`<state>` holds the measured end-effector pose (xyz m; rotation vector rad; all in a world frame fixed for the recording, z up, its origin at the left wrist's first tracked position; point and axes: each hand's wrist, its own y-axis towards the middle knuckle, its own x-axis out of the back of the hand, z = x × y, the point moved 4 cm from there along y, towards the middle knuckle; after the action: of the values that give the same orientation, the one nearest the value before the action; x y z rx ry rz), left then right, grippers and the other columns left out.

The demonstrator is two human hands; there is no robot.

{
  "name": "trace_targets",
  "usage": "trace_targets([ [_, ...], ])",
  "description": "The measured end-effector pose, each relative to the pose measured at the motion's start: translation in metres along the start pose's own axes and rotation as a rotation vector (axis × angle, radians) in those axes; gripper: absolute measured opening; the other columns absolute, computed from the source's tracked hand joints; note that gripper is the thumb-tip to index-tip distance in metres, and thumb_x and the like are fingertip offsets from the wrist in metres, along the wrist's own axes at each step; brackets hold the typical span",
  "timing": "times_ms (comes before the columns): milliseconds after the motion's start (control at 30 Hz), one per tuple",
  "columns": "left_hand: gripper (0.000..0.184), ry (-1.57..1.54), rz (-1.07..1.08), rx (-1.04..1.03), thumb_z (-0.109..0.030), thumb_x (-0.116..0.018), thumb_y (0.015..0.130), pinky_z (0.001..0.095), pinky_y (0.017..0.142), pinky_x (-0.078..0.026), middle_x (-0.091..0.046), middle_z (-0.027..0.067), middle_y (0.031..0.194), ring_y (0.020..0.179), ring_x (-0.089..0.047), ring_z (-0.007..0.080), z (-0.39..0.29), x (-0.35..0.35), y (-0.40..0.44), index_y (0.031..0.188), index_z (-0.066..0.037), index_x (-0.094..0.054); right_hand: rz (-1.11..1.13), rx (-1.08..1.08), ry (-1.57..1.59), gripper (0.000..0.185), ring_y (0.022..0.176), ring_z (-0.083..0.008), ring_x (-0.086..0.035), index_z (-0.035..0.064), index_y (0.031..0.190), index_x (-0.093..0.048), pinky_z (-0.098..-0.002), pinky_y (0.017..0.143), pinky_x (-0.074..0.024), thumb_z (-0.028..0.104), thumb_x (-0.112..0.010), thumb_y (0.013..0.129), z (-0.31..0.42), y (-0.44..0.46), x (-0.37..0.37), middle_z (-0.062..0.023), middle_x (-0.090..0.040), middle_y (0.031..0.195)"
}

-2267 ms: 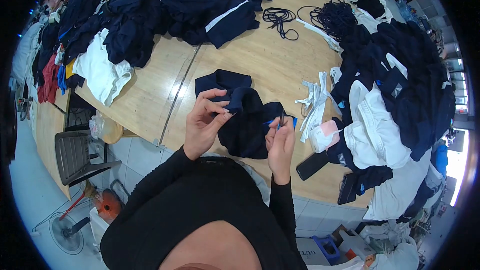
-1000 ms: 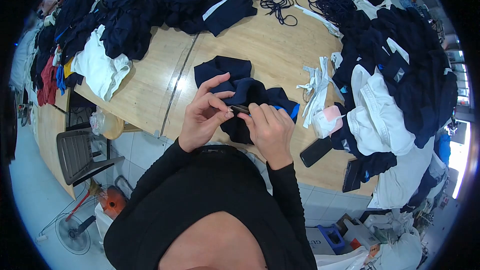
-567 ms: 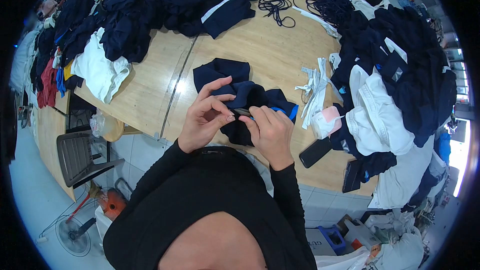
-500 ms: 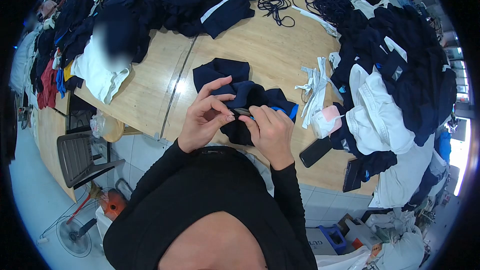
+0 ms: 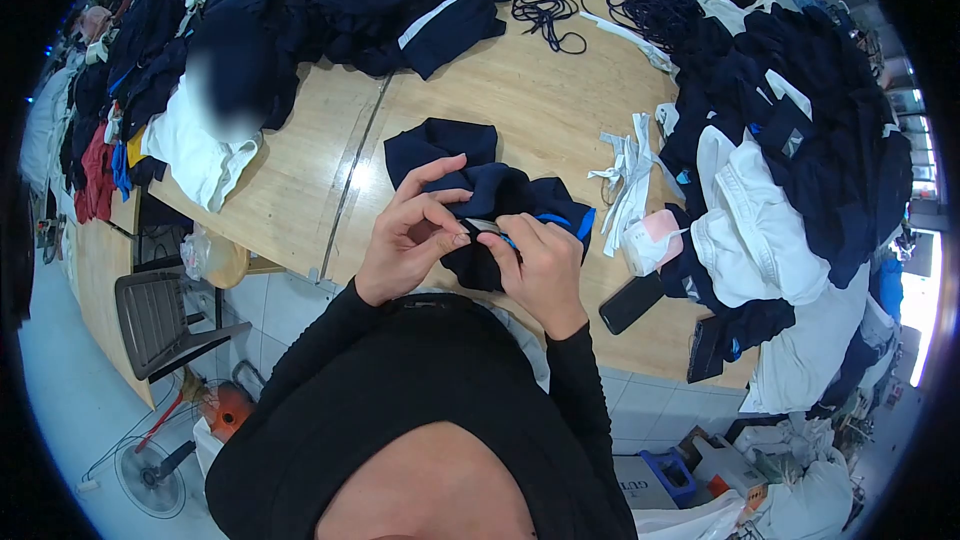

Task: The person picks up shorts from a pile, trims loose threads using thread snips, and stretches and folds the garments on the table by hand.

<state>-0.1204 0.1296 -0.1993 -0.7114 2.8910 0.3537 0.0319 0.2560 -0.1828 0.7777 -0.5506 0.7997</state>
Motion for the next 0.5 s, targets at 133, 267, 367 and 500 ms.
trace_targets([
  [133,0.017,0.002,-0.005,0.02,0.006,-0.083,0.092,0.0398,0.109,-0.056,-0.044,0.0186,0.166,0.136,-0.064,0.0302,-0.001,0.001,-0.002,0.1,-0.004,-0.073,-0.052,-0.034,0.104,0.025,0.064,-0.0286,-0.064,0.0034,0.099,-0.072,-0.0375,0.06,-0.047,0.024,-0.085,0.095,-0.01,-0.006,0.003,-0.0115,-0.07,0.083],
  [267,0.016,-0.018,0.003,0.036,0.007,-0.082,0.093,0.037,0.106,-0.057,-0.045,0.0177,0.165,0.135,-0.065,0.0291,0.0,0.009,-0.003,0.099,-0.004,-0.072,-0.189,-0.268,0.411,0.034,0.063,-0.0093,-0.047,0.0015,0.108,-0.075,-0.0283,0.058,-0.039,0.021,-0.094,0.088,-0.044,-0.008,0.014,-0.0023,-0.068,0.088],
  [367,0.015,0.009,0.077,0.052,0.008,-0.078,0.095,0.0355,0.105,-0.057,-0.052,0.0174,0.159,0.133,-0.067,0.027,-0.004,0.005,-0.001,0.099,-0.004,-0.07,-0.059,-0.436,0.592,0.029,0.063,-0.0028,-0.037,0.001,0.108,-0.077,-0.0251,0.057,-0.0317,0.012,-0.092,0.087,-0.045,0.006,0.008,0.0031,-0.066,0.088],
  [500,0.011,0.139,0.103,0.016,0.007,-0.07,0.101,0.0327,0.093,-0.06,-0.068,0.0161,0.131,0.124,-0.071,0.0247,0.004,0.028,-0.003,0.104,-0.002,-0.065,0.049,-0.421,0.56,0.016,0.064,-0.0035,-0.04,-0.0002,0.101,-0.079,-0.0254,0.057,-0.0326,-0.001,-0.086,0.086,-0.05,0.007,-0.007,0.001,-0.065,0.086],
])
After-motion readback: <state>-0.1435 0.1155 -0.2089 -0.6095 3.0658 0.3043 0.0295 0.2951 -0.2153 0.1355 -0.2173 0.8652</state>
